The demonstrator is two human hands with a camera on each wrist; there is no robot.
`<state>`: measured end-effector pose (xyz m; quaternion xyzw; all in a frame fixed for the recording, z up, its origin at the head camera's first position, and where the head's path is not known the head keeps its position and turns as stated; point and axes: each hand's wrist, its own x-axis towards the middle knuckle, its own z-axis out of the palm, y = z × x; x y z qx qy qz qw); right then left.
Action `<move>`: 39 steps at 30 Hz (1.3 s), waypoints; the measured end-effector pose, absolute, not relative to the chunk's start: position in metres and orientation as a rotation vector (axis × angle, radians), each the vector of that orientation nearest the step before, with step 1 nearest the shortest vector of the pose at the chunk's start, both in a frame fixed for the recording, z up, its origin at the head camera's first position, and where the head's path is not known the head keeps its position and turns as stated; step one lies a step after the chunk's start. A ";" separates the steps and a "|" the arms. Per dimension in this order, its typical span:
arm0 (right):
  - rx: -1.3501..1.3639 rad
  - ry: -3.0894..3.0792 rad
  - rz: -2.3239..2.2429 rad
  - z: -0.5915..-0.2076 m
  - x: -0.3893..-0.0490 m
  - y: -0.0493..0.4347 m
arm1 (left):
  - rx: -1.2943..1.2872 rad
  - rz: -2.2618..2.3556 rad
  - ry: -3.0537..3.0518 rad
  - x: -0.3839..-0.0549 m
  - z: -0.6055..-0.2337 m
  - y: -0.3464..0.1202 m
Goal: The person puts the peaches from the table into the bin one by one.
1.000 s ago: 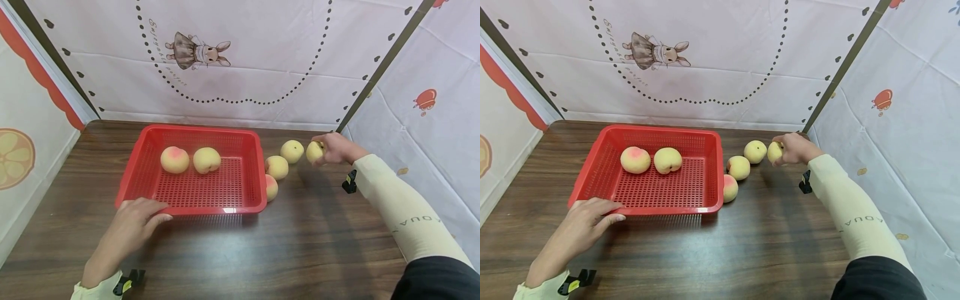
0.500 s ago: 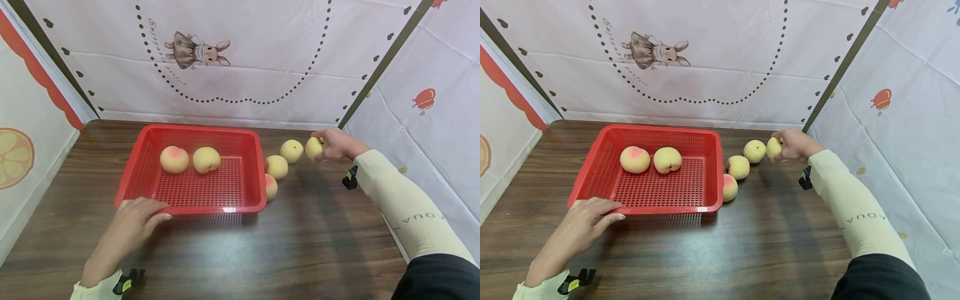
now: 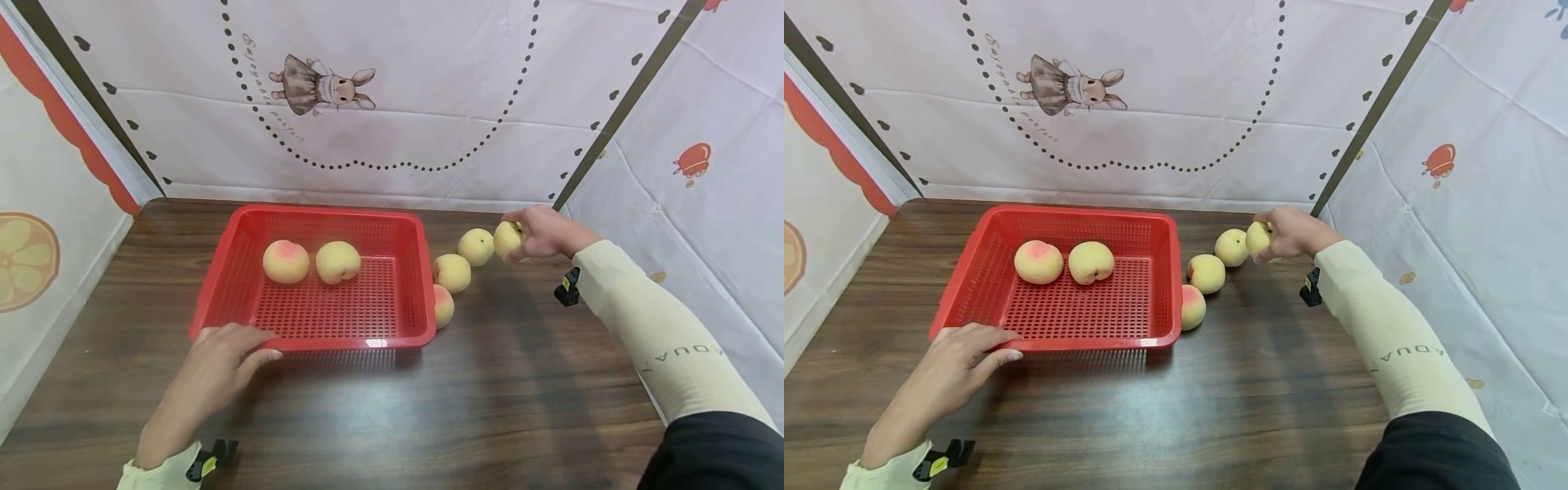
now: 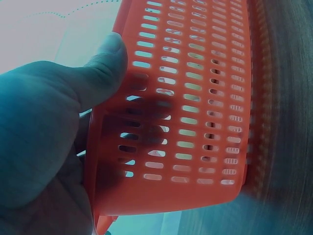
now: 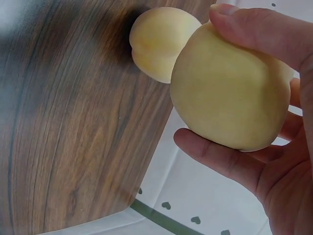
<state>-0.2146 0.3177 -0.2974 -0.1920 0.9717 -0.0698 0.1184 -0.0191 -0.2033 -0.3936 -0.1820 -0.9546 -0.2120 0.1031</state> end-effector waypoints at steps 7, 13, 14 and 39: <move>-0.645 2.848 -0.222 -0.295 -0.216 0.311 | -0.546 -0.632 -2.819 -0.019 -0.394 -0.204; -0.664 2.845 -0.234 -0.292 -0.218 0.304 | -0.546 -0.630 -2.806 -0.019 -0.393 -0.203; -0.670 2.845 -0.231 -0.291 -0.218 0.303 | -0.541 -0.635 -2.811 -0.018 -0.393 -0.203; -0.725 2.801 -0.236 -0.281 -0.222 0.263 | -0.539 -0.650 -2.811 -0.019 -0.394 -0.205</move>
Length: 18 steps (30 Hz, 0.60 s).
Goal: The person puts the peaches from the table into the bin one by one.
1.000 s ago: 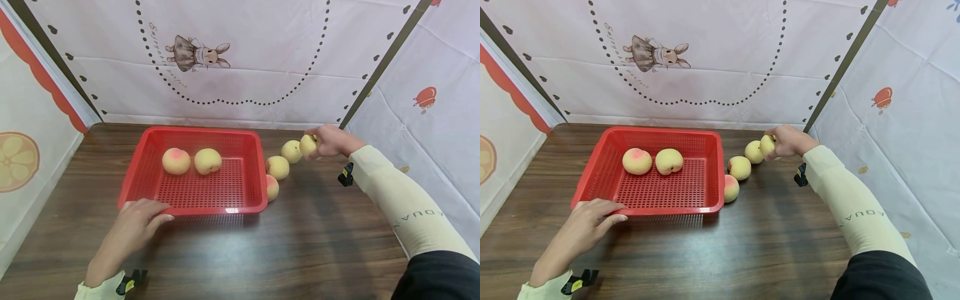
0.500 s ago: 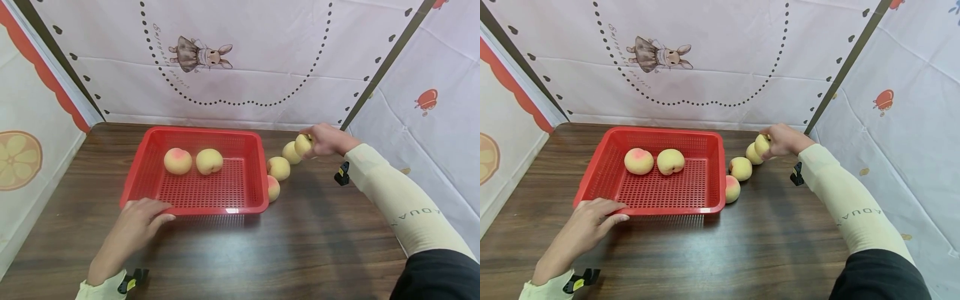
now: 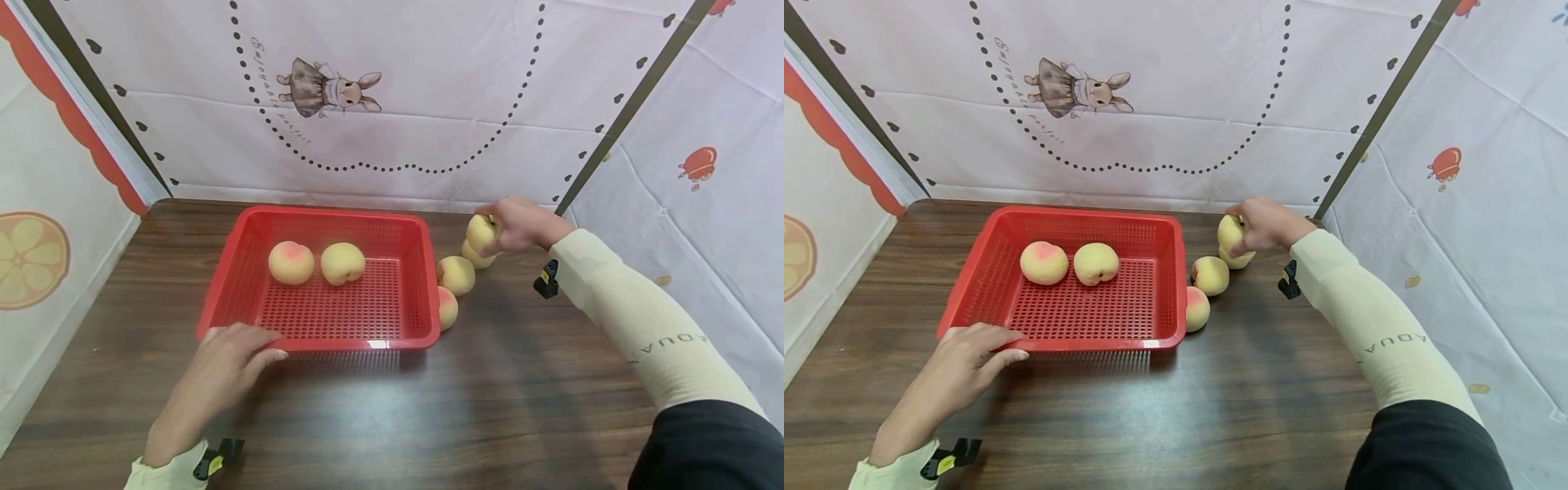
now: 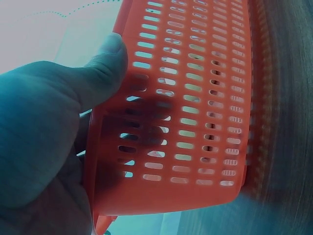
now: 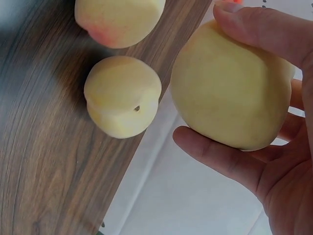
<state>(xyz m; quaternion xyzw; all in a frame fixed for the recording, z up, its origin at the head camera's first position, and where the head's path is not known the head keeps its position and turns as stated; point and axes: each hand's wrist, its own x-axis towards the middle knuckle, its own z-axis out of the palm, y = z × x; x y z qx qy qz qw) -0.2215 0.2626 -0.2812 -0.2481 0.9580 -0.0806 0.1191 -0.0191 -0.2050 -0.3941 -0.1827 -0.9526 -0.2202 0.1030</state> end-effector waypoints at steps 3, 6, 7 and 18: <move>-0.746 2.796 -0.251 -0.281 -0.222 0.258 | -0.551 -0.642 -2.795 -0.020 -0.395 -0.205; -0.757 2.795 -0.248 -0.279 -0.223 0.254 | -0.546 -0.639 -2.800 -0.020 -0.395 -0.205; -0.761 2.796 -0.245 -0.279 -0.223 0.253 | -0.540 -0.636 -2.807 -0.020 -0.394 -0.205; -0.759 2.780 -0.263 -0.280 -0.224 0.242 | -0.531 -0.632 -2.819 -0.019 -0.393 -0.204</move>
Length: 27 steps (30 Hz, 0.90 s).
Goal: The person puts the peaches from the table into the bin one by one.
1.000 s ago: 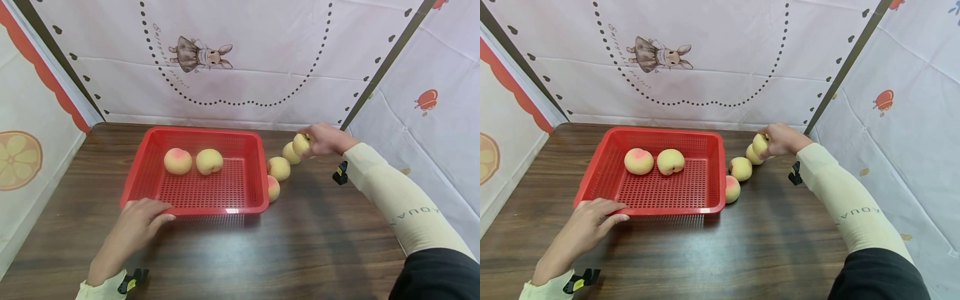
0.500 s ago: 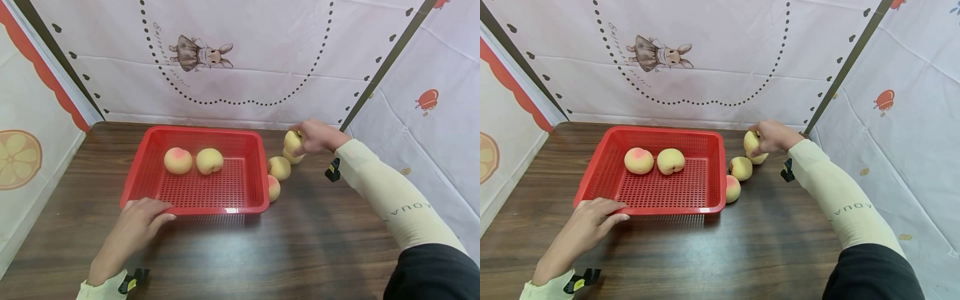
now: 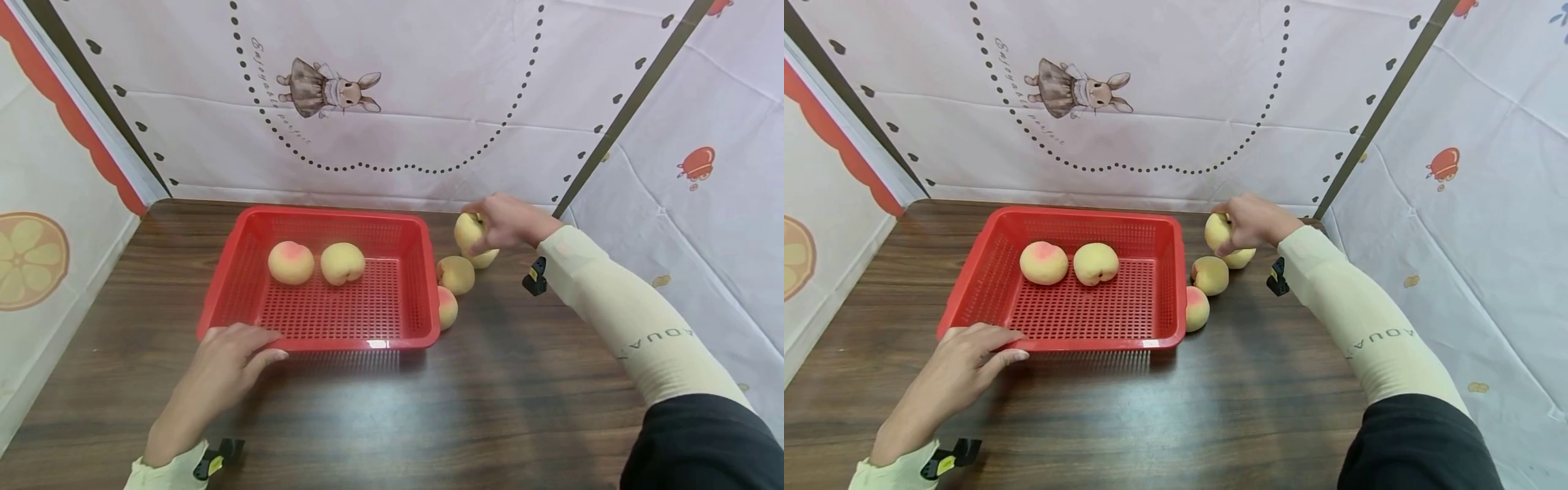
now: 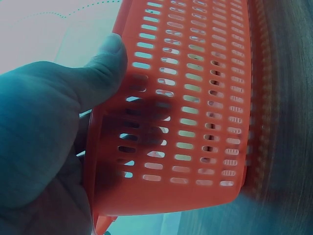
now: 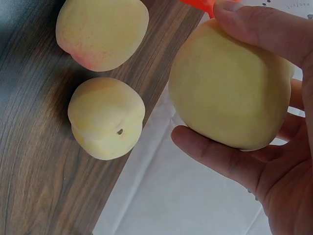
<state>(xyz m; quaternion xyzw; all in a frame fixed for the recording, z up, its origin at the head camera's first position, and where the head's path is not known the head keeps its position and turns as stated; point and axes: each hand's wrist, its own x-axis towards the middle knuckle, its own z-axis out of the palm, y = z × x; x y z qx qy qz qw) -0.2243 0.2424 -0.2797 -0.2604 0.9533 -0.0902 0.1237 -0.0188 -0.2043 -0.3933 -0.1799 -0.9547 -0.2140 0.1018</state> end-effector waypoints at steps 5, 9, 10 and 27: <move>-0.791 2.768 -0.262 -0.279 -0.226 0.235 | -0.512 -0.645 -2.852 -0.018 -0.391 -0.205; -0.818 2.769 -0.252 -0.277 -0.226 0.229 | -0.516 -0.646 -2.844 -0.018 -0.391 -0.205; -0.821 2.767 -0.251 -0.277 -0.226 0.228 | -0.519 -0.646 -2.841 -0.018 -0.391 -0.205; -0.965 2.726 -0.336 -0.274 -0.230 0.195 | -0.482 -0.658 -2.882 -0.018 -0.390 -0.205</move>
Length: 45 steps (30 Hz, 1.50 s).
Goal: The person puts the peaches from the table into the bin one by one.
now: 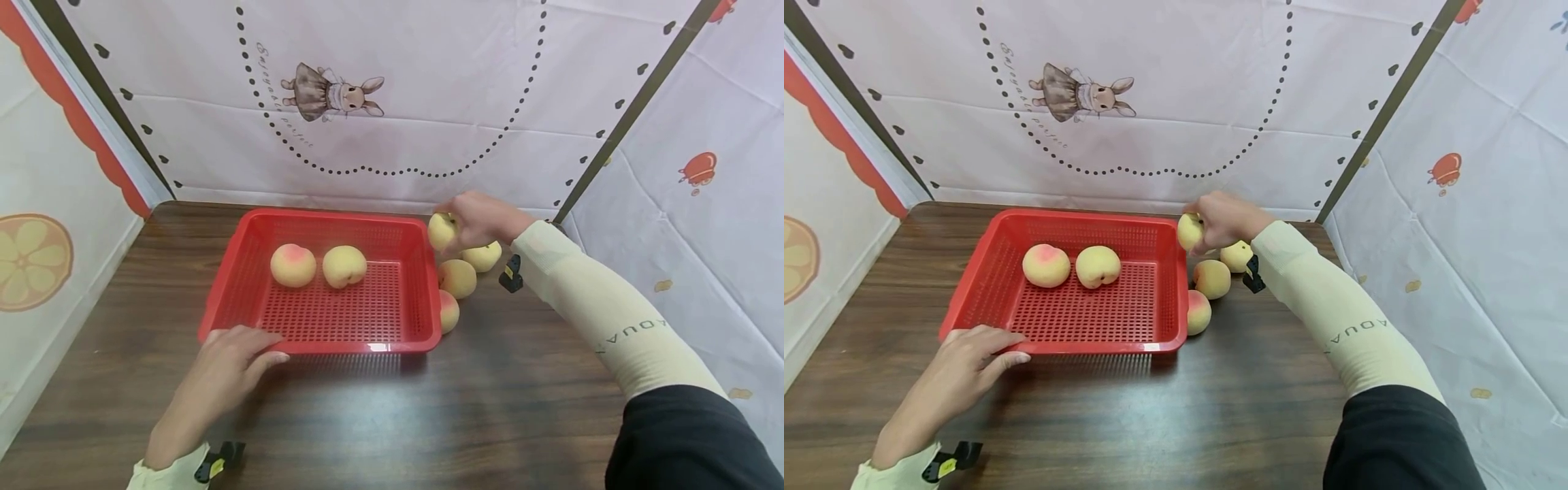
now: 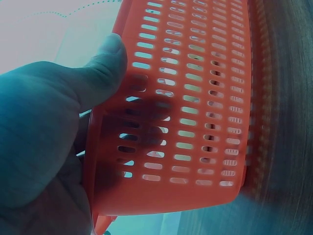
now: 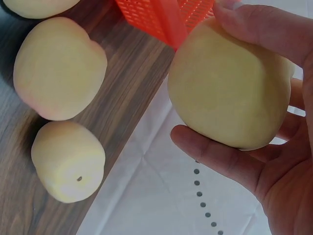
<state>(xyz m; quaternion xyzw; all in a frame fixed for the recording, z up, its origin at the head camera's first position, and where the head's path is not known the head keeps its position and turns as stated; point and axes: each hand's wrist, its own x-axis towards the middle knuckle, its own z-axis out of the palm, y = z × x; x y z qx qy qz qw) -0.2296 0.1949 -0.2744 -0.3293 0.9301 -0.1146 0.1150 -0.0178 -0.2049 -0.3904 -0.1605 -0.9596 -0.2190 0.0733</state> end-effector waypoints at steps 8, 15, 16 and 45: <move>-1.006 2.723 -0.263 -0.274 -0.232 0.183 | -0.503 -0.648 -2.854 -0.017 -0.391 -0.205; -1.058 2.716 -0.206 -0.272 -0.235 0.169 | -0.499 -0.649 -2.854 -0.017 -0.393 -0.207; -1.063 2.714 -0.198 -0.272 -0.235 0.167 | -0.498 -0.647 -2.849 -0.017 -0.393 -0.207; -0.969 2.659 -0.172 -0.281 -0.237 0.119 | -0.499 -0.645 -2.827 -0.017 -0.393 -0.206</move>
